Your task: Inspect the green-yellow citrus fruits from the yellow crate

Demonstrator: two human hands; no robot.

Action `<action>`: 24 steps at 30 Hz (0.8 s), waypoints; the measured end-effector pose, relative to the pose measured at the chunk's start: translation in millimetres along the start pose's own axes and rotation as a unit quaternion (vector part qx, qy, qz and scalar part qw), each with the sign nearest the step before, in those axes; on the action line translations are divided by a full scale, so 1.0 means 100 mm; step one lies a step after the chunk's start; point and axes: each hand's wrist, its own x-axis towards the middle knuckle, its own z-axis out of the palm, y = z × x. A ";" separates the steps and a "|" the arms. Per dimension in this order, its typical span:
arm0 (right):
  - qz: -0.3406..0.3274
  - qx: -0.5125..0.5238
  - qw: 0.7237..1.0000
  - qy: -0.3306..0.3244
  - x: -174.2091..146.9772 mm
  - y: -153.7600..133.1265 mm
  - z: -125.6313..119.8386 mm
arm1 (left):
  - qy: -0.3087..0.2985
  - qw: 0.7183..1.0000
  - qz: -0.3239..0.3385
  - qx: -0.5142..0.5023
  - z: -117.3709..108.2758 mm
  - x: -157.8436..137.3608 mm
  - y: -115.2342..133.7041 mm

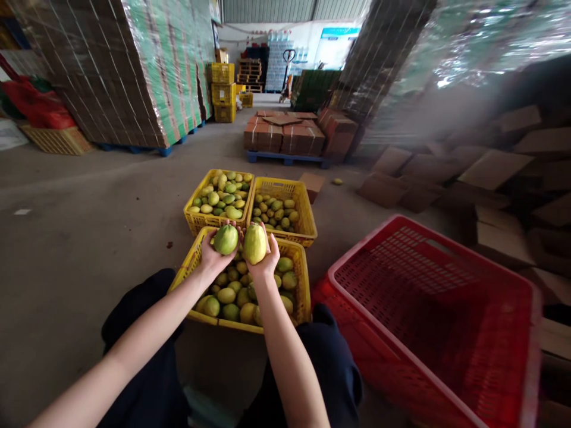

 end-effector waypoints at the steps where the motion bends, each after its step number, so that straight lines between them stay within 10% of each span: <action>1: -0.002 -0.003 1.000 -0.001 0.01 0.00 -0.01 | -0.001 1.000 -0.001 0.000 0.00 0.00 0.00; 11: 0.006 -0.013 1.000 0.028 0.06 0.05 -0.10 | 0.040 0.998 -0.030 -0.030 0.02 0.01 0.07; 18: 0.107 -0.135 0.981 0.090 0.10 0.31 -0.67 | 0.153 0.986 -0.004 -0.059 -0.04 0.07 0.28; 24: 0.127 -0.183 0.975 0.008 0.13 0.71 -0.77 | 0.190 0.980 -0.020 -0.062 0.01 -0.05 0.55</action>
